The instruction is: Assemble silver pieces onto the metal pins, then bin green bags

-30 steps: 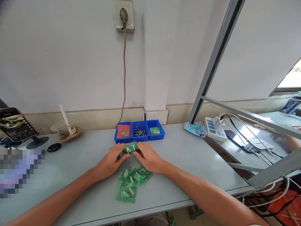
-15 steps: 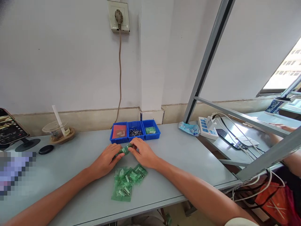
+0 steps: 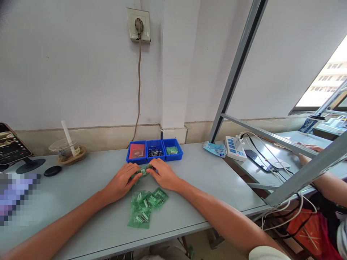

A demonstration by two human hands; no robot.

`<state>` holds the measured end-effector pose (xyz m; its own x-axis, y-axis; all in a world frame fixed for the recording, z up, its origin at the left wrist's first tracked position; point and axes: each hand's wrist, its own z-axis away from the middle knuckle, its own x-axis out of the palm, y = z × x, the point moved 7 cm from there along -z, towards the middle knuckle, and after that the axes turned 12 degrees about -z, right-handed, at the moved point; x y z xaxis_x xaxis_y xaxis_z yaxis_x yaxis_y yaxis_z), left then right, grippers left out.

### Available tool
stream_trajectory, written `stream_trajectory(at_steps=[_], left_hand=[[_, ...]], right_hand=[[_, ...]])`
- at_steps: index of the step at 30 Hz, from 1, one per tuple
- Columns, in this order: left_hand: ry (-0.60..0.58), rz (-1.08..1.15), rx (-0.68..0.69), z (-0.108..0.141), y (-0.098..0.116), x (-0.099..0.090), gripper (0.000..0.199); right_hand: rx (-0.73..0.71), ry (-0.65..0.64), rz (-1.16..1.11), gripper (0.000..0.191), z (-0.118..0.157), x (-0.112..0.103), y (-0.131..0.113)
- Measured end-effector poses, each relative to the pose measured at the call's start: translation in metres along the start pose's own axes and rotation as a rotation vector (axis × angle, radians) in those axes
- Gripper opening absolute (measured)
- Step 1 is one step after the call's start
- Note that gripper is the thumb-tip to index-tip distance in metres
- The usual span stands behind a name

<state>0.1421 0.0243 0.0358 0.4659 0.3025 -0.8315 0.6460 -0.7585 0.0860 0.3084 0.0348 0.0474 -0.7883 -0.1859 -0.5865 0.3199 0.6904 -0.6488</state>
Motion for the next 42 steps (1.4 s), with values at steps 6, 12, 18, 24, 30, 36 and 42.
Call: stream_trajectory(at_steps=[6, 12, 18, 24, 30, 36, 42], left_hand=[[0.022, -0.003, 0.008, -0.0008, -0.0002, -0.0007, 0.021], [0.016, -0.035, 0.014, -0.0008, -0.0002, 0.0018, 0.023], [0.007, -0.018, 0.001, -0.0009, -0.0002, -0.0011, 0.021], [0.008, -0.006, 0.005, 0.0, -0.0003, -0.0004, 0.022], [0.052, 0.006, 0.012, 0.0005, -0.0009, -0.0008, 0.024], [0.076, -0.026, 0.007, 0.0021, -0.0016, 0.0019, 0.031], [0.095, -0.046, 0.004, 0.0026, 0.0002, -0.0004, 0.034]], right_hand=[[0.001, -0.005, 0.005, 0.022, 0.0015, 0.0006, 0.0], [-0.008, -0.034, 0.014, 0.019, 0.0018, 0.0034, -0.0005], [-0.002, -0.038, -0.006, 0.016, 0.0006, 0.0046, 0.0014], [0.006, -0.054, 0.011, 0.015, 0.002, 0.0046, -0.0011], [0.007, -0.053, -0.008, 0.014, 0.0023, 0.005, -0.0033], [0.037, -0.048, -0.054, 0.009, 0.0026, 0.0043, -0.0039], [0.071, -0.052, -0.121, 0.007, 0.0027, 0.0036, -0.0044]])
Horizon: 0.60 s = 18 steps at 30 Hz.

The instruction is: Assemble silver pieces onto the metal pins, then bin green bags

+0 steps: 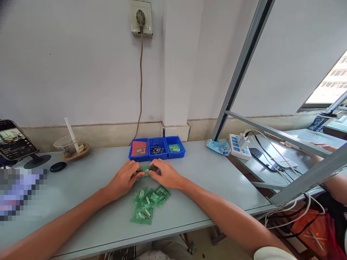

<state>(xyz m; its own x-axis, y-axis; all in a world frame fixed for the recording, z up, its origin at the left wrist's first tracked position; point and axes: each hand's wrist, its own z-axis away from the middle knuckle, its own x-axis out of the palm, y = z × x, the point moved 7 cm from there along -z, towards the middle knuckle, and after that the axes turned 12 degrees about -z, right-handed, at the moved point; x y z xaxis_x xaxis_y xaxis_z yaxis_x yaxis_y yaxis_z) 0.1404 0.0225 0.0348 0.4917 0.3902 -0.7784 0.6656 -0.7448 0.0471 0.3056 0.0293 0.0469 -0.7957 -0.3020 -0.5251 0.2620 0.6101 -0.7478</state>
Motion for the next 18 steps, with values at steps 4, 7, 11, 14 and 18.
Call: stream_trajectory(at_steps=[4, 7, 11, 14, 18], left_hand=[[-0.012, 0.017, -0.021, -0.0006, -0.0023, -0.0003, 0.032], [-0.04, 0.058, -0.051, -0.0022, -0.0059, 0.0009, 0.03], [-0.055, 0.085, -0.054, -0.0041, -0.005, -0.0001, 0.03], [-0.041, 0.079, -0.065, -0.0041, -0.0036, -0.0024, 0.032], [-0.014, 0.065, -0.057, -0.0032, -0.0035, -0.0041, 0.034]], right_hand=[[0.029, -0.004, -0.034, 0.012, -0.0001, -0.0005, 0.0037], [0.028, 0.006, -0.031, 0.017, -0.0006, -0.0015, 0.0076], [0.022, 0.014, -0.02, 0.02, -0.0008, -0.0012, 0.0103], [0.021, 0.007, -0.042, 0.019, -0.0004, -0.0002, 0.0083], [0.026, 0.007, -0.039, 0.019, -0.0005, -0.0005, 0.0047]])
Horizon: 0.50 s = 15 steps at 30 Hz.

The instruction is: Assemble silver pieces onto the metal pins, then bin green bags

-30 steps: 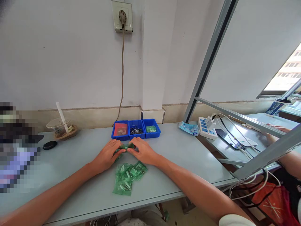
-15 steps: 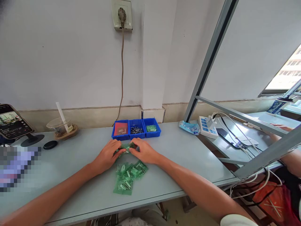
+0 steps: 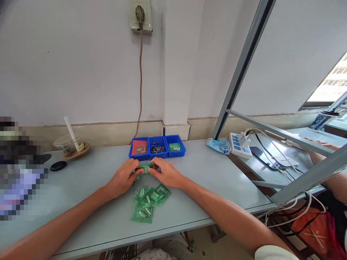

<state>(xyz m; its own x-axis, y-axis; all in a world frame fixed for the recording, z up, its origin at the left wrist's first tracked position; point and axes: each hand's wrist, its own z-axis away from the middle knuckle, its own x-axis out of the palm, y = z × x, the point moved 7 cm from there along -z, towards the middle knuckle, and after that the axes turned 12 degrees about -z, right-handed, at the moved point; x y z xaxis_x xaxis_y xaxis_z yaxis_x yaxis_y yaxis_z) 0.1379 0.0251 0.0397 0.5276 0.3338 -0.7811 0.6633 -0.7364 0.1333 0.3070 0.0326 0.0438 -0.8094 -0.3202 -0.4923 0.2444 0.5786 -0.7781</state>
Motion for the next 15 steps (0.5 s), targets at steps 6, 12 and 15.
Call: stream_trajectory(at_steps=[6, 12, 15], left_hand=[[-0.083, 0.043, -0.013, 0.0004, -0.0024, 0.0039, 0.028], [-0.125, 0.084, -0.022, 0.0002, 0.0002, 0.0046, 0.023], [-0.11, 0.058, -0.029, 0.0003, -0.0007, 0.0045, 0.025]], right_hand=[[-0.011, -0.004, 0.021, 0.023, -0.0006, -0.0012, 0.0037], [-0.021, -0.023, 0.028, 0.019, -0.0002, 0.0007, 0.0034], [-0.004, -0.022, 0.007, 0.02, -0.0009, 0.0012, 0.0006]])
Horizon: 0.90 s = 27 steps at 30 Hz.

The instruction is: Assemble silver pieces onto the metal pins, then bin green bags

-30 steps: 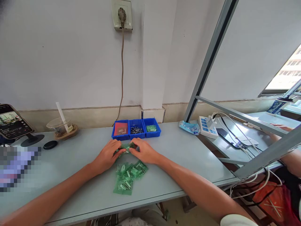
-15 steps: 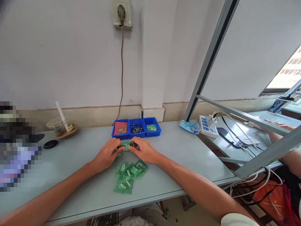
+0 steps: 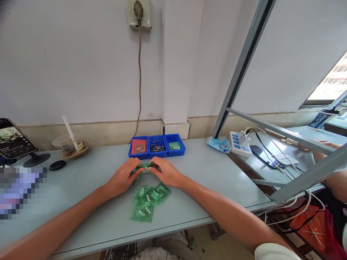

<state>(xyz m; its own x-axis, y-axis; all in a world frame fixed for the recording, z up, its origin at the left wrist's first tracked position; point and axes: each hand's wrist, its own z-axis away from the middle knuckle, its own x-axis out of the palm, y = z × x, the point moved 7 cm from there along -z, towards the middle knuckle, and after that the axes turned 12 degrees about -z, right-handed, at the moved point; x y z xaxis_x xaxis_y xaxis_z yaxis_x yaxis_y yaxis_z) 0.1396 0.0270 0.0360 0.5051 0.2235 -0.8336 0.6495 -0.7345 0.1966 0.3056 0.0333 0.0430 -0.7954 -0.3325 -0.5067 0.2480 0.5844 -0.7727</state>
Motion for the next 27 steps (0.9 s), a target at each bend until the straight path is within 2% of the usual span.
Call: stream_trajectory(at_steps=[17, 27], left_hand=[[0.061, -0.001, 0.06, 0.0022, 0.0058, -0.0042, 0.017], [0.048, 0.018, 0.053, 0.0012, 0.0065, -0.0058, 0.019]], right_hand=[[0.0, 0.017, 0.002, 0.021, 0.0012, -0.0013, -0.0049], [0.008, 0.0, 0.009, 0.02, 0.0027, 0.0006, -0.002]])
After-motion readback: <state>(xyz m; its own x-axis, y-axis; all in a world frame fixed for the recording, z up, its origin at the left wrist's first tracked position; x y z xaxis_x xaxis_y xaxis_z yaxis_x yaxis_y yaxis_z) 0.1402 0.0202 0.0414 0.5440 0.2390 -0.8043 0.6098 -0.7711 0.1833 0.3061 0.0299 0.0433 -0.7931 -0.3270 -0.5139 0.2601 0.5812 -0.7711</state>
